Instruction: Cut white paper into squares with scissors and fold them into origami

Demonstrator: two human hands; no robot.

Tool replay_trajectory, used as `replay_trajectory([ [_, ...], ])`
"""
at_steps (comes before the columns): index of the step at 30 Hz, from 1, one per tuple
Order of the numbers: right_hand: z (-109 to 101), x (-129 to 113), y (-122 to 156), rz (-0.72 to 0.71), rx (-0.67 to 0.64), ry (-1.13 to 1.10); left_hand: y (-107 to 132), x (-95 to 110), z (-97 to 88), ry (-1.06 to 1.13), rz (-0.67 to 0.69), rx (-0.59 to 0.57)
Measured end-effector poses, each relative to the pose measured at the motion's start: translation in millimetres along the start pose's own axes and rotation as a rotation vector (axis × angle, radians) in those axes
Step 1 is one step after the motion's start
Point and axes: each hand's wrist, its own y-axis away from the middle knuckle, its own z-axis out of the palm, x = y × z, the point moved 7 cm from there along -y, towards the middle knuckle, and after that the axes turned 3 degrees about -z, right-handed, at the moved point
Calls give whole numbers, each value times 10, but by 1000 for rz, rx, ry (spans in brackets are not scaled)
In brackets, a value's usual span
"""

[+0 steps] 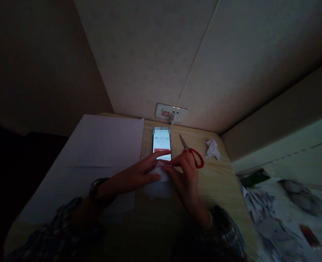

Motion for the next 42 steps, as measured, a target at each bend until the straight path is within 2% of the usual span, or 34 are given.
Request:
replay_trajectory([
  [7,14,63,-31,84,10,-172,-49,38,-173,193,57,129],
  [11,-12,133,-25,150,73,-247,-9,32,-242,205,-12,246],
  [16,-53,190,27,197,137,-283,17,-27,-210,396,-95,324],
  [18,-83,184,42,179,173,-285,1,-28,-196,455,-86,317],
  [22,-156,142,53,108,251,-259,-49,-58,-185,531,-83,228],
  [27,-225,138,55,93,307,-228,-23,-81,-138,430,-180,109],
  [32,-234,72,26,35,258,-204,14,-59,-140,332,-227,152],
  [36,-256,18,7,-45,243,-178,-7,-70,-211,256,-233,223],
  [42,-248,20,-4,-77,208,-266,-5,-63,-257,196,-244,218],
])
